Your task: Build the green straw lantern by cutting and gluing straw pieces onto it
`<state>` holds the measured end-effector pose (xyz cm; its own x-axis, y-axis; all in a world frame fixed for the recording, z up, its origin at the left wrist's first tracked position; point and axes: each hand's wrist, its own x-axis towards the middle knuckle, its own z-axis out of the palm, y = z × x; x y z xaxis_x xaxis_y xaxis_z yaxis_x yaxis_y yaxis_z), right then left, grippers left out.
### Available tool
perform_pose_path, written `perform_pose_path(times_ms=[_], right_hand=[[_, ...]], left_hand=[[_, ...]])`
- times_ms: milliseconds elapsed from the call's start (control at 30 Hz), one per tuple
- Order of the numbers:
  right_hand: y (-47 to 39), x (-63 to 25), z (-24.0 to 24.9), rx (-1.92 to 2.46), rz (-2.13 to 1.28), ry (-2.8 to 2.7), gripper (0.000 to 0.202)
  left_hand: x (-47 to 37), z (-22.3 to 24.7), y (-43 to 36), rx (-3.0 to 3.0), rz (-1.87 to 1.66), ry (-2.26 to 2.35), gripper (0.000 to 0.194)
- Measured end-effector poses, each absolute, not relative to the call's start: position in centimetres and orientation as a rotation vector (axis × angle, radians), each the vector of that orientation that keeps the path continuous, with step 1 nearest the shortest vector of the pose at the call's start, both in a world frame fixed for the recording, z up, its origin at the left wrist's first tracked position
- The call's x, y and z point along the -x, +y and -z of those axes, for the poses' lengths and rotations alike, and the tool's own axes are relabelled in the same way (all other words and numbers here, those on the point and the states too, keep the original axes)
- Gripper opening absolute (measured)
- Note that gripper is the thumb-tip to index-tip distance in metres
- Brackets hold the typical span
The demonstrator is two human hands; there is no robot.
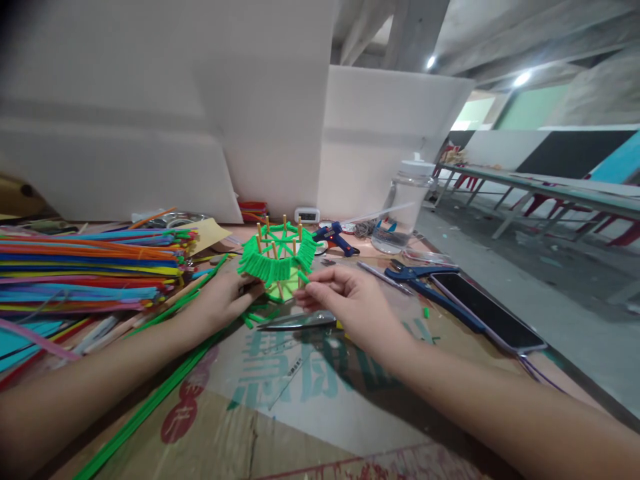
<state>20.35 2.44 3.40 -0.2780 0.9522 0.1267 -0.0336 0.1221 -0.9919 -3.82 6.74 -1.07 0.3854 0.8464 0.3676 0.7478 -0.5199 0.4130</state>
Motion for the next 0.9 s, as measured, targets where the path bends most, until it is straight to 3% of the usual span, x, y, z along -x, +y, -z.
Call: perform_pose_path(times_ms=[233, 900], right_hand=[[2.5, -18.6, -0.8, 0.915, -1.643, -1.061, 0.034], [4.0, -17.4, -1.1, 0.874, -1.593, -1.089, 0.035]], left_hand=[[3.6, 1.7, 6.3, -2.477, -0.778, 1.51, 0.029], [3.4, 1.5, 6.3, -2.438, -0.748, 1.499, 0.03]])
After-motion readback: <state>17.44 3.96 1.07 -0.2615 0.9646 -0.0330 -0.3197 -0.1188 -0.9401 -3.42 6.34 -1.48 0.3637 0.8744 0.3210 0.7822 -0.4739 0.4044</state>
